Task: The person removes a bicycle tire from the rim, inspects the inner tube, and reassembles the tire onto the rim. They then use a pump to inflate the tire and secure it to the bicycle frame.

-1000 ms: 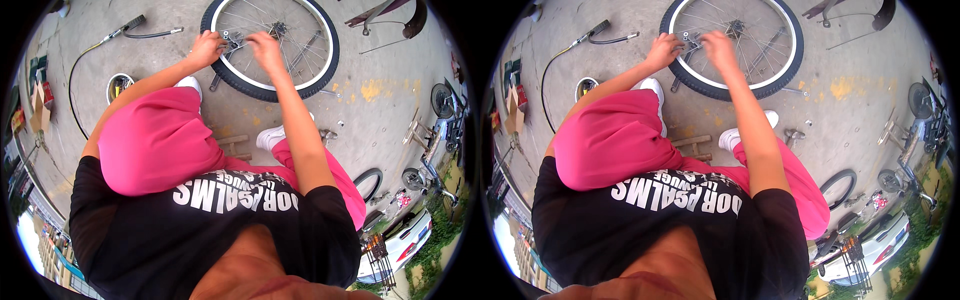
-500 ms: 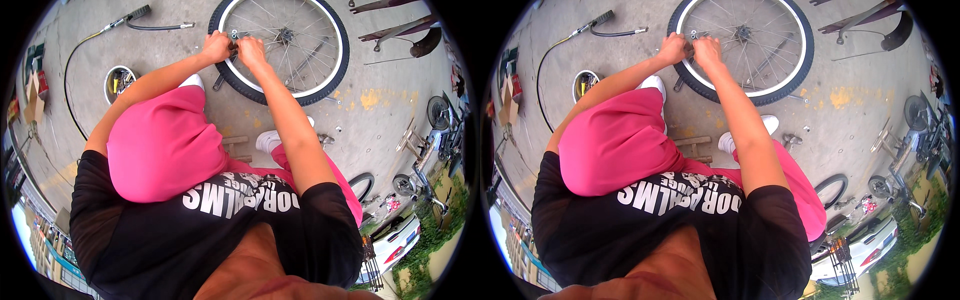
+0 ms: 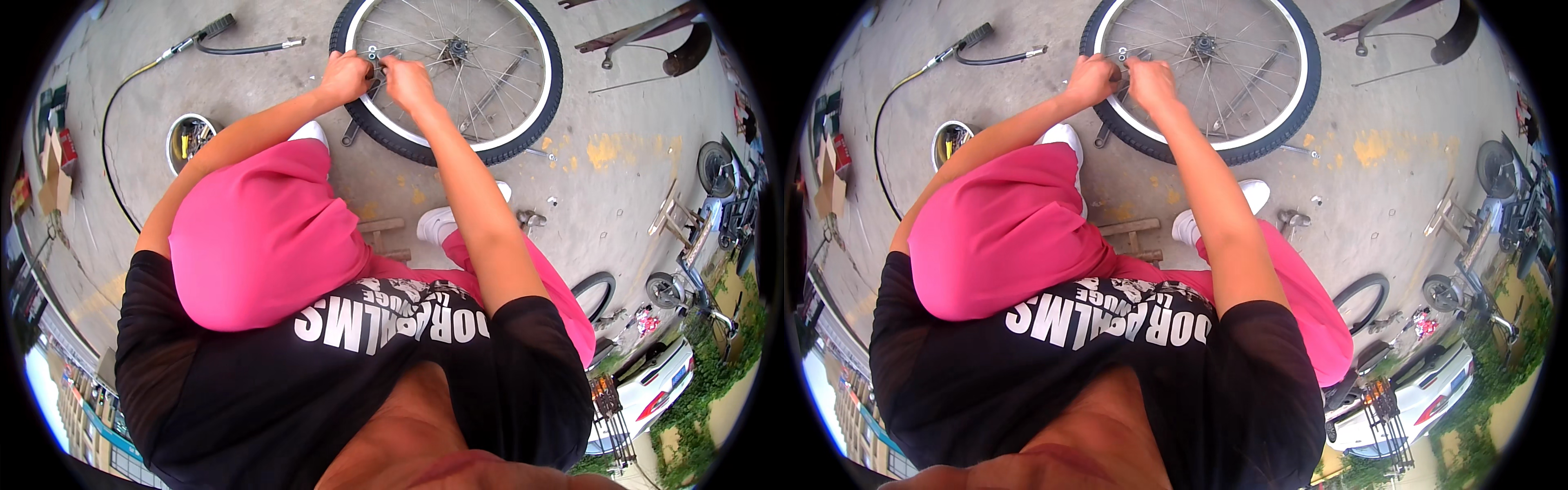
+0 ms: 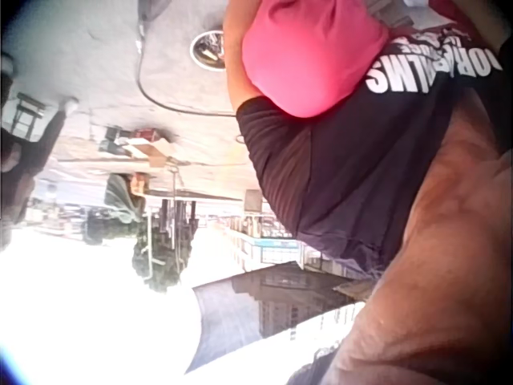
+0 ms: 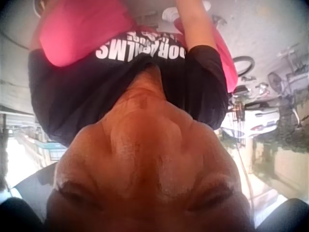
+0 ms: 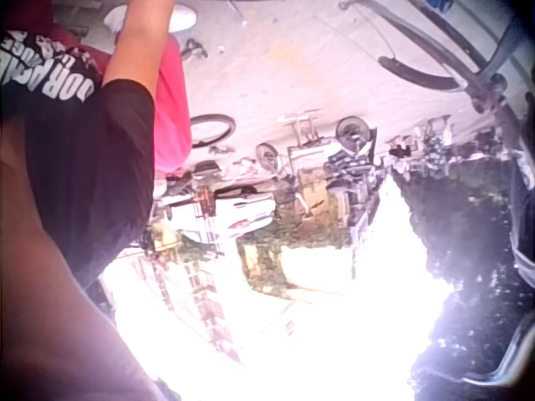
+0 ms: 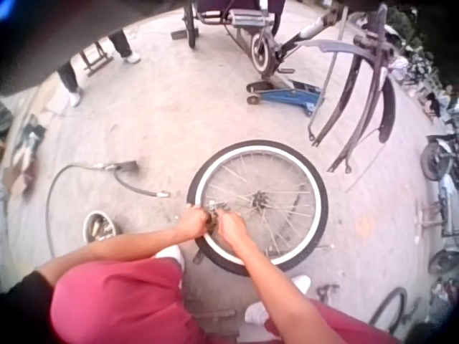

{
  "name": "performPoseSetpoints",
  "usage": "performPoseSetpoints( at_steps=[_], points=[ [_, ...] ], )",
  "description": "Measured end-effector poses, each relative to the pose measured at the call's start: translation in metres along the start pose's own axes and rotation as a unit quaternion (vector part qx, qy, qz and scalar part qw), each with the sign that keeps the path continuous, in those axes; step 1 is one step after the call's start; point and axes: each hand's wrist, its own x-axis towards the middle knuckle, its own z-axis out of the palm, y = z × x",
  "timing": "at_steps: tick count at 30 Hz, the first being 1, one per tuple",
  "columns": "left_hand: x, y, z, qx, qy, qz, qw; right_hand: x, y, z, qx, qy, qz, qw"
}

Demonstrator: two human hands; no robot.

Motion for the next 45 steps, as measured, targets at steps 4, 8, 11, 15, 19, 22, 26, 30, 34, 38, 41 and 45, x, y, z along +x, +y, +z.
performPoseSetpoints(
  at_steps=[4,8,11,15,19,22,26,30,34,38,41,45],
  points=[
    [-0.003,0.004,-0.003,-0.025,0.045,0.02,0.998,-0.032,0.028,-0.059,0.259,0.273,0.119,0.919],
    [0.0,0.0,0.004,-0.006,0.022,0.073,0.997,-0.11,0.124,-0.132,0.309,0.525,0.335,0.719],
    [0.002,0.004,0.001,-0.021,0.012,0.071,0.997,-0.185,0.204,-0.104,0.321,0.448,0.459,0.696],
    [0.006,0.003,0.003,-0.034,0.007,0.071,0.997,-0.228,0.234,-0.02,0.042,0.206,0.33,0.92],
    [-0.001,0.0,0.0,-0.027,-0.002,0.052,0.998,-0.186,0.19,-0.001,0.017,0.235,0.273,0.933],
    [0.001,0.004,-0.003,-0.03,0.004,0.059,0.998,-0.163,0.19,0.003,-0.013,0.256,0.225,0.94],
    [0.0,0.002,-0.003,-0.044,-0.001,0.035,0.998,-0.159,0.206,0.016,0.02,0.275,0.178,0.945],
    [0.005,0.004,-0.002,-0.002,-0.026,0.035,0.999,-0.188,0.222,0.03,0.112,0.298,0.221,0.922],
    [0.005,0.003,0.005,0.027,-0.023,0.005,0.999,-0.202,0.232,-0.008,0.037,0.455,0.435,0.776],
    [0.008,0.018,-0.004,0.066,-0.081,-0.016,0.994,-0.182,0.185,-0.085,0.379,0.6,0.437,0.553],
    [0.006,0.016,-0.004,0.039,-0.073,-0.024,0.996,-0.133,0.147,-0.113,0.447,0.57,0.299,0.621],
    [0.002,0.008,0.002,-0.002,-0.036,-0.037,0.999,-0.054,0.07,-0.086,0.567,0.418,0.215,0.676]
  ],
)
